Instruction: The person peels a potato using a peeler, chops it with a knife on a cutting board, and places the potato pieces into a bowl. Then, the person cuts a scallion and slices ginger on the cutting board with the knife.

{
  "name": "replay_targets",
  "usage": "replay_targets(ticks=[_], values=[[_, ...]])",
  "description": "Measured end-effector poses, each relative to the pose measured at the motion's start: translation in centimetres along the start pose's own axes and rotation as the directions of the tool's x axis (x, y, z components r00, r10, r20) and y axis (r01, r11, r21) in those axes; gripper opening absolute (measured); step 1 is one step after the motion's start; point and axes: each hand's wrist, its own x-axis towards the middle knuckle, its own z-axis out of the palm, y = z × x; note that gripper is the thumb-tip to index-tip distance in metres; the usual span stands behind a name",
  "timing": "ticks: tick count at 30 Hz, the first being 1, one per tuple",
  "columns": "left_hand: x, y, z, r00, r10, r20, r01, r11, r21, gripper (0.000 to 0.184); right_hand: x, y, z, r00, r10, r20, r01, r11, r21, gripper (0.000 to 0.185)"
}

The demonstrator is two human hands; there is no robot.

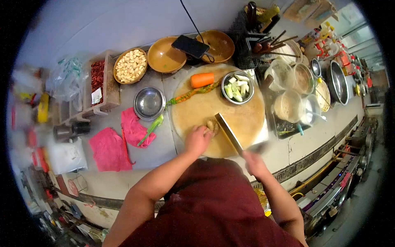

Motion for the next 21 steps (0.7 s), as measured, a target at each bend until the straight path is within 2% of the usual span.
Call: replay_targets(ticks=[2,3,5,6,7,8,9,11,15,17,18,20,21], values=[[0.3,-1.2,-0.2,0.986,0.14,-0.087,-0.128,0.983,0.129,0.029,-0.2,-0.6,-0.4,0.999,-0.014,0.048,0.014,1.0,-0.001,0.054],[0.4,-1.6,-0.4,0.987,0.136,-0.084,-0.124,0.983,0.139,0.029,0.1,-0.4,-0.5,0.998,-0.014,0.056,0.014,1.0,0.007,0.054],[0.0,-0.7,-1.9,0.995,-0.041,0.085,0.021,0.974,0.226,0.026,0.5,0.0,-0.9,0.997,-0.051,0.053,0.056,0.994,-0.098,0.056],[-0.3,-0.7,-2.2,0.995,-0.044,0.088,0.023,0.972,0.233,0.026,0.6,0.1,-0.9,0.997,-0.049,0.057,0.054,0.994,-0.091,0.056],[-0.7,-0.7,-2.4,0.96,0.279,-0.008,-0.265,0.918,0.295,0.026,0.7,0.2,-1.0,0.997,-0.052,0.056,0.057,0.994,-0.098,0.056],[-0.9,-0.8,-2.6,0.812,0.578,-0.078,-0.512,0.771,0.378,0.027,0.9,0.2,-1.1,0.997,-0.055,0.054,0.061,0.992,-0.107,0.057],[-0.7,-1.0,-2.6,0.813,0.578,-0.076,-0.512,0.77,0.38,0.027,0.9,0.1,-1.3,0.997,-0.055,0.055,0.06,0.993,-0.103,0.057],[0.0,-1.3,-2.5,0.639,0.748,0.178,-0.724,0.506,0.468,0.033,0.8,-0.3,-1.5,0.995,-0.061,0.077,0.069,0.993,-0.096,0.056],[0.4,-0.7,-1.0,0.679,0.699,0.224,-0.718,0.567,0.404,0.043,0.0,-1.6,-1.8,0.996,-0.061,0.07,0.072,0.983,-0.171,0.055],[0.2,-0.6,-0.3,0.773,0.562,0.295,-0.635,0.683,0.362,0.049,-1.4,-3.4,-2.1,0.992,-0.063,0.107,0.084,0.975,-0.205,0.053],[0.3,-1.0,0.1,0.771,0.564,0.295,-0.636,0.682,0.361,0.049,-1.4,-3.1,-2.1,0.993,-0.062,0.105,0.083,0.975,-0.205,0.053],[0.6,-1.3,0.6,0.704,0.67,0.237,-0.698,0.59,0.405,0.051,-1.5,-2.2,-2.1,0.962,-0.255,0.1,0.273,0.925,-0.265,0.051],[0.7,-1.5,0.8,0.702,0.671,0.24,-0.701,0.59,0.402,0.051,-1.7,-2.2,-2.0,0.963,-0.252,0.097,0.269,0.926,-0.264,0.051]])
